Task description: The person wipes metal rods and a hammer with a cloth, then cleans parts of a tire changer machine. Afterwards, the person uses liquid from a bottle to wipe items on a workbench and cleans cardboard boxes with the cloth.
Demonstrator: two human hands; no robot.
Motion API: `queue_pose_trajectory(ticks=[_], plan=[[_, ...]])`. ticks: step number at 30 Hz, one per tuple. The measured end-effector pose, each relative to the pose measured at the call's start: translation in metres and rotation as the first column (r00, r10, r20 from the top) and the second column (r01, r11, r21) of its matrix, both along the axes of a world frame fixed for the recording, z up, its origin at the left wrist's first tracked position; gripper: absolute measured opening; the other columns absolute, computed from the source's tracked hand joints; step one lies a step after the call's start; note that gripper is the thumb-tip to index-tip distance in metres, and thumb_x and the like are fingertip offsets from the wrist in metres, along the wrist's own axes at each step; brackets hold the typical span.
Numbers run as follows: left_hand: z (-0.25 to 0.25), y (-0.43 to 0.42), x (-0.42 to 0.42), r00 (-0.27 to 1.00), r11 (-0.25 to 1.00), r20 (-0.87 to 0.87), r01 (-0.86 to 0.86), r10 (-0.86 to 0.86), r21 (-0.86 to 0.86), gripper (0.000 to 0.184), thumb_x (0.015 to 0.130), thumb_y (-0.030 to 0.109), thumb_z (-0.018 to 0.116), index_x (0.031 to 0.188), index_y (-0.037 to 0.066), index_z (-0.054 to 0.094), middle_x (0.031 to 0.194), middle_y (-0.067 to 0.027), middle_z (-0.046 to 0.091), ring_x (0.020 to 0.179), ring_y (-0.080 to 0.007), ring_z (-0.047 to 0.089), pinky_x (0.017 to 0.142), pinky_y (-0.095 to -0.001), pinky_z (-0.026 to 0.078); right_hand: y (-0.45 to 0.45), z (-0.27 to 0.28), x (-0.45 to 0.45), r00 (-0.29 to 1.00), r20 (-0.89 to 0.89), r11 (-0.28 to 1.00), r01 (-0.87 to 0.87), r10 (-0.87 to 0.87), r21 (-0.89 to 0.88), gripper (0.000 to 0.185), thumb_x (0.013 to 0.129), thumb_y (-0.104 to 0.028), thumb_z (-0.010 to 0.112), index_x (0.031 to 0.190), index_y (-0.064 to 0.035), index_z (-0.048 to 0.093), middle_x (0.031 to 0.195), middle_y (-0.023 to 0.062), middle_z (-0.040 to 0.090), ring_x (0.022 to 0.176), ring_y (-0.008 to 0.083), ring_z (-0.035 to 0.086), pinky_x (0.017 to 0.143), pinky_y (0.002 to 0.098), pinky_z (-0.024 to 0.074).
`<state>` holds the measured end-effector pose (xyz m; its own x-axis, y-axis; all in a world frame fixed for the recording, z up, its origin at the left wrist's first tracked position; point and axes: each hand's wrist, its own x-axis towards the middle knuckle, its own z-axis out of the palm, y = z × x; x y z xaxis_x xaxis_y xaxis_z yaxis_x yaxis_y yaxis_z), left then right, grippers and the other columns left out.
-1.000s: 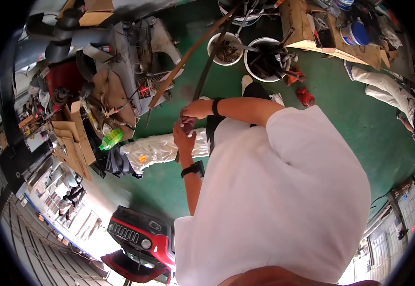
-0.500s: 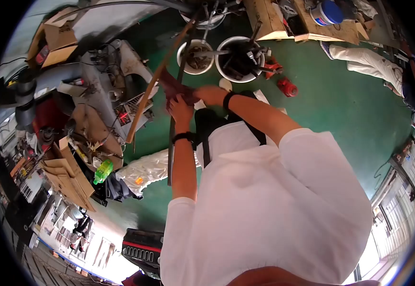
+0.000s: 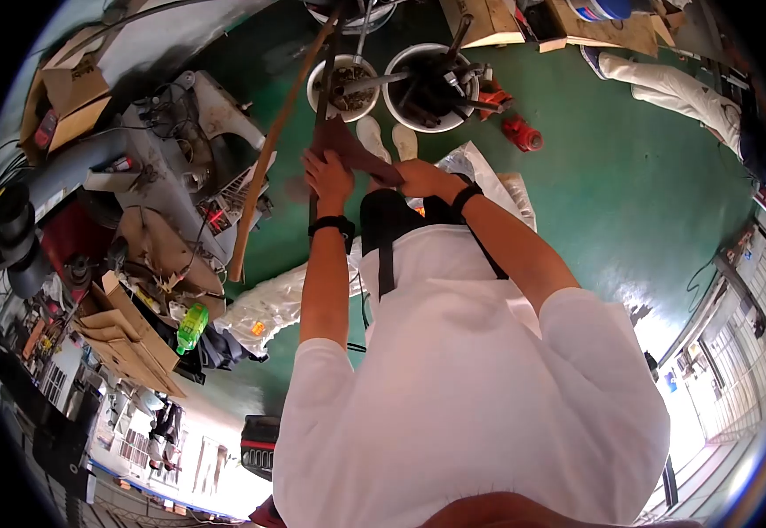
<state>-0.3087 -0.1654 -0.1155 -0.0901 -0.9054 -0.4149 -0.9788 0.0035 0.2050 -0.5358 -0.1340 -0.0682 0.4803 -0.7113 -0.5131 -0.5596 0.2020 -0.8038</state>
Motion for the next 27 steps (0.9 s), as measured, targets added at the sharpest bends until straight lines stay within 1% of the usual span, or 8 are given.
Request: queue_pose_trajectory(ticks=[7,13,14,16,21,23,26,27], plan=[[0.042,-0.035,-0.03,0.977,0.951,0.089,0.167,-0.196,0.258,0.055,0.082,0.025,0.059,0.132,0.01,0.045,0.152,-0.026,0.018,0.142,-0.047,0.01,0.107,-0.0687,0.01,-0.017,0.023,0.004,0.987,0.14,0.916,0.126,-0.078,-0.381,0.032,0.079,-0.02,0.066,0.106,-0.0045,0.061,0.086,0.0122,0.062,0.09,0.0314,0.062,0.082,0.0369,0.0478],[0.145,-0.046,-0.044,0.959,0.967,-0.148,0.227,-0.242,-0.113,0.054,0.085,0.027,0.059,0.132,0.003,0.046,0.144,-0.0249,0.034,0.135,-0.042,0.03,0.108,-0.0607,0.021,-0.065,0.142,-0.035,0.83,0.193,0.753,0.345,-0.524,0.56,0.038,0.083,-0.014,0.063,0.118,-0.0009,0.056,0.102,0.0057,0.063,0.085,0.0118,0.061,0.072,0.0263,0.0501],[0.184,-0.052,-0.05,0.934,0.965,-0.271,0.186,-0.232,-0.185,0.054,0.086,0.028,0.06,0.131,0.0,0.046,0.14,-0.0243,0.04,0.131,-0.0395,0.037,0.108,-0.0547,0.027,-0.066,0.143,-0.038,0.822,0.183,0.746,0.366,-0.54,0.557,0.038,0.083,-0.014,0.063,0.118,-0.0009,0.056,0.102,0.0057,0.063,0.085,0.0118,0.061,0.072,0.0263,0.0501],[0.239,-0.053,-0.058,0.923,0.987,-0.362,0.09,-0.133,-0.135,0.054,0.087,0.029,0.062,0.129,-0.001,0.046,0.134,-0.0232,0.045,0.122,-0.0363,0.044,0.103,-0.0483,0.034,-0.072,0.143,-0.035,0.289,0.6,0.635,0.579,-0.746,0.512,0.034,0.083,-0.016,0.063,0.113,-0.0016,0.062,0.091,0.0012,0.063,0.085,0.0088,0.057,0.076,0.0234,0.0463],[0.262,-0.051,-0.065,0.691,0.932,-0.723,0.257,0.008,0.256,0.048,0.087,0.027,0.068,0.12,-0.004,0.05,0.119,-0.0208,0.053,0.096,-0.0263,0.055,0.08,-0.035,0.046,-0.114,0.224,-0.013,0.221,0.728,0.553,0.795,-0.648,0.251,0.023,0.082,-0.012,0.062,0.104,-0.0042,0.063,0.09,0.0038,0.063,0.082,0.0147,0.06,0.075,0.0259,0.0473],[0.271,-0.041,-0.083,0.352,0.845,-0.918,0.421,0.184,0.331,0.037,0.085,0.028,0.071,0.102,-0.003,0.059,0.102,-0.0163,0.062,0.081,-0.0183,0.057,0.068,-0.032,0.046,-0.135,0.252,-0.009,0.27,0.813,0.484,0.875,-0.517,0.017,0.02,0.08,-0.009,0.064,0.1,-0.0076,0.064,0.088,0.0057,0.062,0.078,0.0213,0.063,0.073,0.0294,0.0486],[0.294,-0.049,-0.093,0.444,0.757,-0.895,0.574,0.033,0.312,0.031,0.082,0.027,0.074,0.092,0.0,0.065,0.079,-0.0084,0.065,0.069,-0.0123,0.056,0.061,-0.028,0.044,-0.147,0.27,-0.007,0.112,0.874,0.415,0.903,-0.473,0.108,0.015,0.084,-0.011,0.062,0.094,-0.0004,0.065,0.086,-0.0004,0.065,0.08,0.0072,0.058,0.071,0.0256,0.0478],[0.295,-0.051,-0.092,0.434,0.754,-0.901,0.585,0.018,0.298,0.031,0.082,0.027,0.074,0.092,0.0,0.065,0.079,-0.0084,0.065,0.069,-0.0123,0.056,0.061,-0.028,0.044,-0.155,0.265,-0.016,0.305,0.848,0.453,0.887,-0.434,-0.087,0.023,0.084,-0.011,0.064,0.107,-0.0068,0.063,0.106,0.0015,0.059,0.096,0.0136,0.056,0.082,0.0317,0.0451]])
